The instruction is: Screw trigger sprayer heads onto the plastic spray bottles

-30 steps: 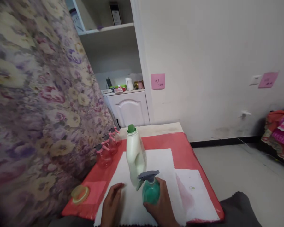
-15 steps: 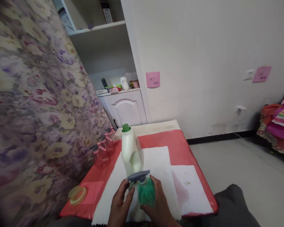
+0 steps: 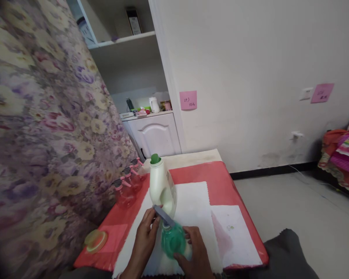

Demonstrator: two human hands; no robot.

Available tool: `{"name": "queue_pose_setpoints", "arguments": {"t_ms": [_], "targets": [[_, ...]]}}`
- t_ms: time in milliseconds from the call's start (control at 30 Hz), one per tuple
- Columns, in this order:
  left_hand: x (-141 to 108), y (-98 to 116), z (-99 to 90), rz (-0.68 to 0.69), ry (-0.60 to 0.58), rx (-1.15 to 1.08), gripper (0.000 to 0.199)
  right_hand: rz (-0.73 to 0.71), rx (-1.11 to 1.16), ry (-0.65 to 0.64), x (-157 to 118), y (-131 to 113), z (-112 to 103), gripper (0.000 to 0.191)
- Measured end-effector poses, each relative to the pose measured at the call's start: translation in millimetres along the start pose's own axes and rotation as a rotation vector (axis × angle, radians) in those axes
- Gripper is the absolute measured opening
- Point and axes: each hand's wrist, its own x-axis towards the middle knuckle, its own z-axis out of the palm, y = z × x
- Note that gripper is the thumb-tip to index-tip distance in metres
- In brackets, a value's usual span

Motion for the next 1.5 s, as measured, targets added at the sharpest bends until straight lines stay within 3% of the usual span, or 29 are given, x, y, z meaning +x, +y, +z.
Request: {"name": "queue_pose_setpoints", "arguments": {"t_ms": [233, 467, 733, 967, 1133, 1300, 1500], "targets": [[-3.9, -3.8, 5.3, -0.123, -0.054, -0.163, 0.034, 0.074, 0.250, -0.187, 22.7, 7.1, 7.6, 0.095], [-6.2, -4.9, 13.2, -0.164, -0.013, -0.215, 0.039, 0.042, 0.096, -0.100, 11.8, 3.8, 26.7, 0.102], [-7.6, 6.8, 15.2, -0.160, -0.065, -0.261, 0.040, 0.170, 0.253, -0.192, 12.4, -17.4, 12.9, 0.085], [-1.7, 11.7, 19.8, -0.108, -0.159, -0.255, 0.039, 0.085, 0.199, -0.014, 5.1, -1.9, 29.1, 0.089], [3.6, 5.1, 17.0, -0.140, -0.040, -0.251, 0.037, 0.229, 0.121, -0.004, 6.9, 1.4, 36.9, 0.091], [-9.1, 8.7, 9.6, -0.220, 0.012, -0.216, 0.038, 0.214, 0.058, 0.034, 9.3, -6.7, 35.2, 0.086], [-24.6, 30.5, 9.4, -0.261, -0.136, -0.350, 0.043, 0.113, 0.038, 0.033, 10.0, -8.5, 20.9, 0.090]]}}
